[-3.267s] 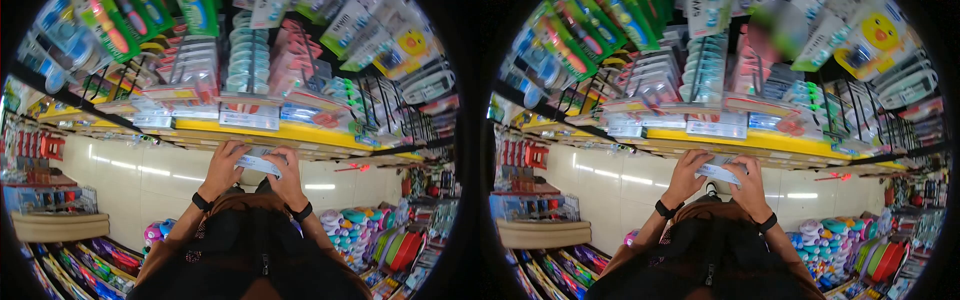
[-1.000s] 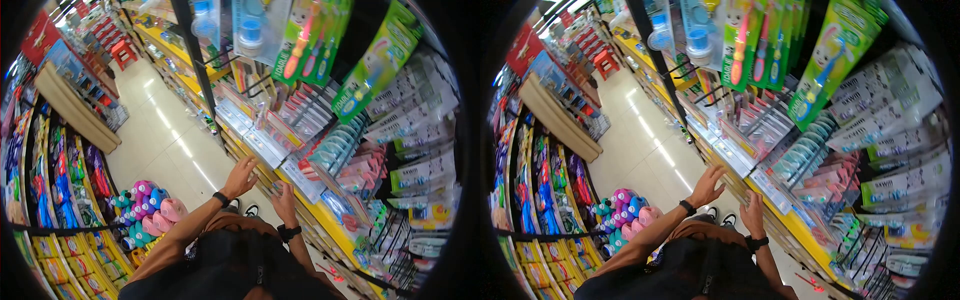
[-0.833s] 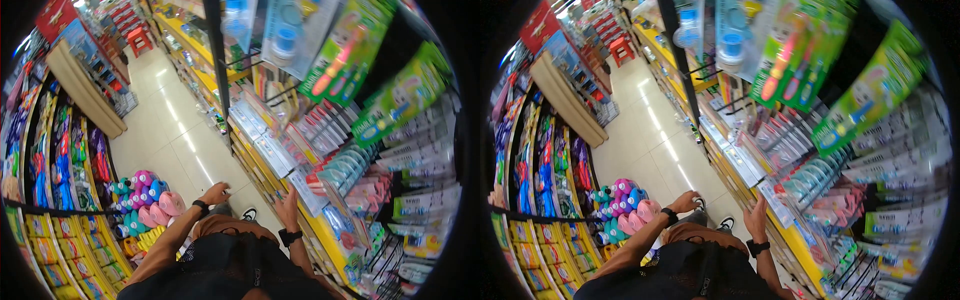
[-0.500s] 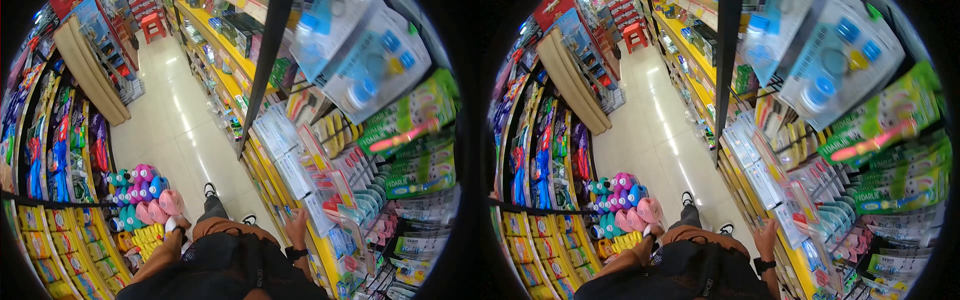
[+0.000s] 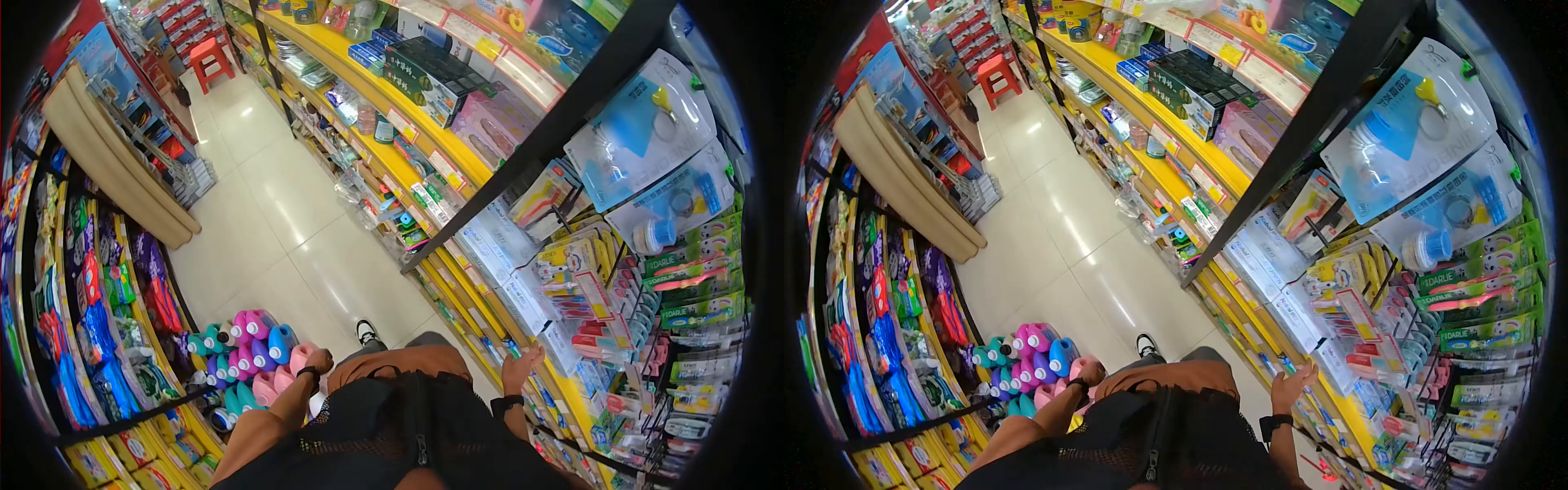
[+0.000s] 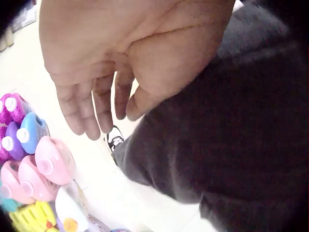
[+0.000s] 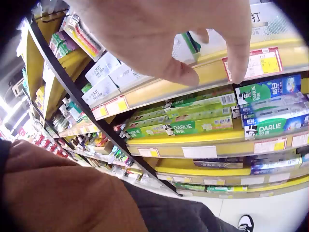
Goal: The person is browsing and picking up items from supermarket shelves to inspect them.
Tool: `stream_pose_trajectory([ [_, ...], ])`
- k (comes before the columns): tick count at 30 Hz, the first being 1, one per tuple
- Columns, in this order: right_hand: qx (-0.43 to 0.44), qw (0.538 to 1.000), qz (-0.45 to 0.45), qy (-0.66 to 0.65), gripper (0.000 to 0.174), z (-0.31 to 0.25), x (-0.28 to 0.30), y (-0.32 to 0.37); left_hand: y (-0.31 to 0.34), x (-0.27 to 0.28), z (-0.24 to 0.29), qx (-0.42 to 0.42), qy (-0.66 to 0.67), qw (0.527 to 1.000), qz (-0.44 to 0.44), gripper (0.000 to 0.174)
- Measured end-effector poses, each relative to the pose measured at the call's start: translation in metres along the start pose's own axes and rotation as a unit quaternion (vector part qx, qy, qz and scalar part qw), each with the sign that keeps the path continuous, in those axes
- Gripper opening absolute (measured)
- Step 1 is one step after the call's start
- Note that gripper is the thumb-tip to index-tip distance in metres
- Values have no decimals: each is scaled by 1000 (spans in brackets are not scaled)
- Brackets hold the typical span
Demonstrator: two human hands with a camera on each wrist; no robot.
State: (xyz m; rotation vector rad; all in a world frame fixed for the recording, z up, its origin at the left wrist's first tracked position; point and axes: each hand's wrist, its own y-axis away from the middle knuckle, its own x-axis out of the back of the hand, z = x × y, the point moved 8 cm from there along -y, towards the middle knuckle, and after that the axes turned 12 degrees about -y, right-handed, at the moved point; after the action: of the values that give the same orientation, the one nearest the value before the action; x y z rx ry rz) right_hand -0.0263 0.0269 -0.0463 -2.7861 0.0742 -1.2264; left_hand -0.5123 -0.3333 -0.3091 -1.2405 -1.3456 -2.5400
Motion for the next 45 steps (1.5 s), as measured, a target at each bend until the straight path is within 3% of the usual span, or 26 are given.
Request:
stream_pose_trajectory([
  [1,17,999,44,8,86,-7,5,1,-10,7,-10,-18,26,993,111,34],
  [5,12,999,-42,-29,79,-31,-46,22,-37,35,-32,20,178,979,97,36],
  [6,41,985,-165,-20,62,-60,-89,26,-41,45,-28,26,217,973,79,39],
  [9,66,964,-243,-80,48,-99,-132,25,-31,52,-20,17,269,960,82,37],
  [11,76,949,-286,-113,45,-160,-154,15,-9,66,-9,18,313,946,80,32],
  [15,133,904,-360,-186,40,-246,-209,-7,-1,19,-56,64,445,891,67,29],
  [16,132,903,-362,-189,40,-265,-220,-14,15,33,-57,61,398,909,102,24],
  [17,119,894,-380,-205,40,-283,-233,-19,29,41,-61,75,330,938,74,33],
  [19,106,882,-397,-229,39,-323,-255,-28,50,58,-68,108,340,931,76,49],
  [20,123,872,-405,-245,39,-346,-264,-31,45,61,-69,111,336,932,81,49],
  [21,140,862,-412,-261,40,-369,-274,-35,30,47,-65,2,498,865,69,43],
  [22,146,858,-420,-258,39,-388,-286,-40,15,44,-65,-108,637,762,52,41],
  [23,146,856,-419,-265,39,-406,-296,-45,-1,41,-87,-107,632,765,55,41],
  [24,147,847,-423,-286,38,-426,-305,-51,-42,66,-107,-16,484,862,148,30],
  [25,148,838,-428,-306,37,-446,-312,-56,-61,105,-125,76,313,917,233,20],
  [26,154,835,-429,-308,37,-466,-317,-62,-49,147,-129,165,128,929,306,11],
  [27,151,834,-429,-312,37,-484,-322,-68,-59,151,-145,167,123,929,306,11],
  [29,171,829,-421,-325,37,-519,-326,-85,-37,161,-172,49,123,961,242,18],
  [30,179,829,-416,-327,38,-533,-328,-93,-40,169,-156,-8,125,971,205,22],
  [32,193,826,-413,-332,38,-555,-327,-110,-80,222,-173,113,340,911,203,26],
  [33,209,824,-403,-339,38,-569,-322,-119,-78,295,-133,139,307,919,204,29],
  [34,207,829,-397,-334,38,-580,-315,-128,-109,328,-131,60,224,922,309,30],
  [35,205,832,-394,-334,38,-587,-310,-135,-117,390,-93,14,239,904,354,30],
  [39,209,851,-328,-352,38,-603,-282,-164,-108,591,80,-125,271,867,399,18],
  [42,190,883,-248,-350,37,-604,-263,-174,-90,688,187,-291,221,798,480,22],
  [45,176,917,-175,-312,35,-605,-255,-179,-90,742,254,-362,175,766,502,25],
])
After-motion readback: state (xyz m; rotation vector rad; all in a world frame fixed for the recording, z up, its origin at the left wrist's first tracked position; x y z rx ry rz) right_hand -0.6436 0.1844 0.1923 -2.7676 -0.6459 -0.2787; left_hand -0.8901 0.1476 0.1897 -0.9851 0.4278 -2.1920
